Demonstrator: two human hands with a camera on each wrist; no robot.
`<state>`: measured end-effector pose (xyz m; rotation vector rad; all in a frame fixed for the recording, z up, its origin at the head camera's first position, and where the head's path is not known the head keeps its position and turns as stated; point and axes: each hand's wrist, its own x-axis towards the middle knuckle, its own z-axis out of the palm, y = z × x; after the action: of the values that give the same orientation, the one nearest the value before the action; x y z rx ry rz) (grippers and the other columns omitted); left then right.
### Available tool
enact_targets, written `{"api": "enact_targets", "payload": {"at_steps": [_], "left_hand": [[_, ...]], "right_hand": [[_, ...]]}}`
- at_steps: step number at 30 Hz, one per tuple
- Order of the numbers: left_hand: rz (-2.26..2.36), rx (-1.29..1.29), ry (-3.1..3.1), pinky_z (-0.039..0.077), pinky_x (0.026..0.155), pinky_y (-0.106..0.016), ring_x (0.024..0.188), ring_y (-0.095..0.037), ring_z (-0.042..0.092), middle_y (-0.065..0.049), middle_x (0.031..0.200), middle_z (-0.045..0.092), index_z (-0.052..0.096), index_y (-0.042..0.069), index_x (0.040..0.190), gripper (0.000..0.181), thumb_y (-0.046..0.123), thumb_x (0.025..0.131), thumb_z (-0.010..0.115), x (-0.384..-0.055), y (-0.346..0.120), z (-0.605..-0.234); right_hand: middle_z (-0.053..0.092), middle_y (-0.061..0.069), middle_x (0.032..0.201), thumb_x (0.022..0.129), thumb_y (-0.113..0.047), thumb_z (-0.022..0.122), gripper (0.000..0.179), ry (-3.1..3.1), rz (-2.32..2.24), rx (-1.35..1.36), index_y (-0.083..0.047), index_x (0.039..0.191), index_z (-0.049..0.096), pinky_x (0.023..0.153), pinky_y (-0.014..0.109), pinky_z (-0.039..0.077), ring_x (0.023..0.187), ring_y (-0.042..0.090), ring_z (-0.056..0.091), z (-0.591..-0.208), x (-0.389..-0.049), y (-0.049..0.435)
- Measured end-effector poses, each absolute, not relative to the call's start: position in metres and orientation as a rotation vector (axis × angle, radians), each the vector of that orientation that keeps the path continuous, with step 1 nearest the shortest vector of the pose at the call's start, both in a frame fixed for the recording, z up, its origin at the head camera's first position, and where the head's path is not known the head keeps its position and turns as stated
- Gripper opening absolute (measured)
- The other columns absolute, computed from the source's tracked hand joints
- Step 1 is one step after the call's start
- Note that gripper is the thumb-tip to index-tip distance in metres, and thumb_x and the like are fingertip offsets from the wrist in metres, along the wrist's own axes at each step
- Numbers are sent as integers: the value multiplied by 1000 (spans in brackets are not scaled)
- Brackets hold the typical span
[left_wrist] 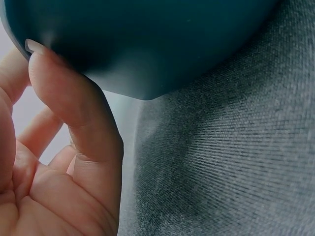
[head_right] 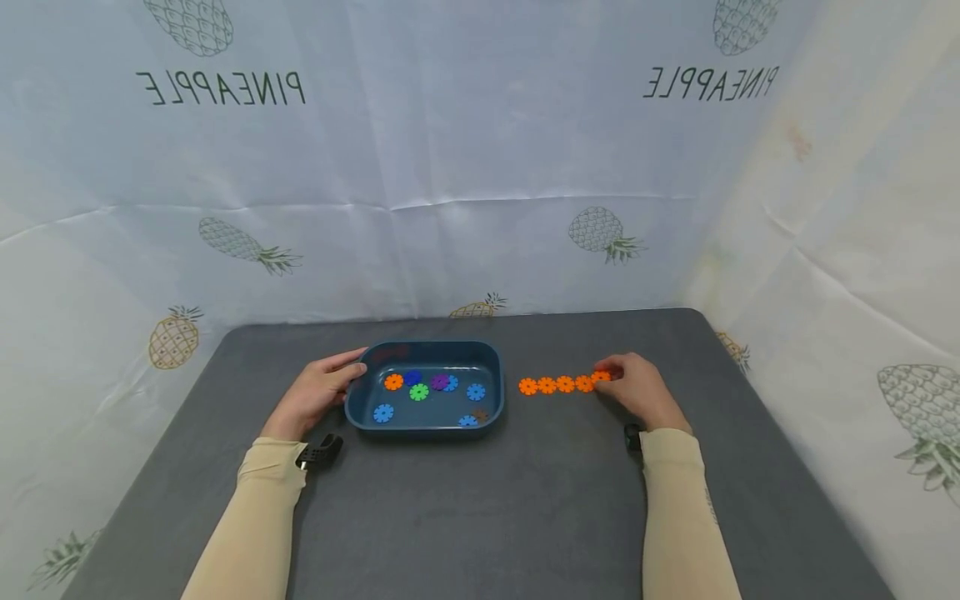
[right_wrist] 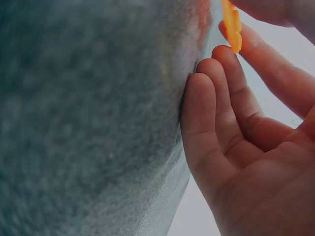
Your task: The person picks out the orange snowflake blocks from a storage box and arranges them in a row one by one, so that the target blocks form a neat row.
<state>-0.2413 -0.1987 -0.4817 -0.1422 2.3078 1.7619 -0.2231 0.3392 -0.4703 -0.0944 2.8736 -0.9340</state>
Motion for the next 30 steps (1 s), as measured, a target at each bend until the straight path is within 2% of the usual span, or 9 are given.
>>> {"api": "enact_targets", "payload": {"at_steps": [14,24,30], "left_hand": [[1770,-158,2295,59,70,-27,77,-15,62,-5,100,70,59,24,157,55,37,105,72,-239,-202,-483],[1779,-145,2286,59,70,-27,77,-16,63,-5,100,72,60,26,156,54,38,105,72,-238,-203,-481],[1782,-127,2297,60,71,-28,76,-16,63,-5,99,71,62,26,155,52,36,105,72,-242,-198,-483]], "right_hand": [[67,27,129,102,-21,75,41,2849,-904,-89,1,136,71,91,55,57,108,37,65,-469,-224,339],[66,26,132,103,-24,73,42,2859,-928,-81,-1,138,69,91,56,57,114,40,65,-465,-223,341],[65,25,135,105,-28,70,44,2908,-916,-136,-3,142,68,94,57,57,119,41,64,-456,-224,324]]}}
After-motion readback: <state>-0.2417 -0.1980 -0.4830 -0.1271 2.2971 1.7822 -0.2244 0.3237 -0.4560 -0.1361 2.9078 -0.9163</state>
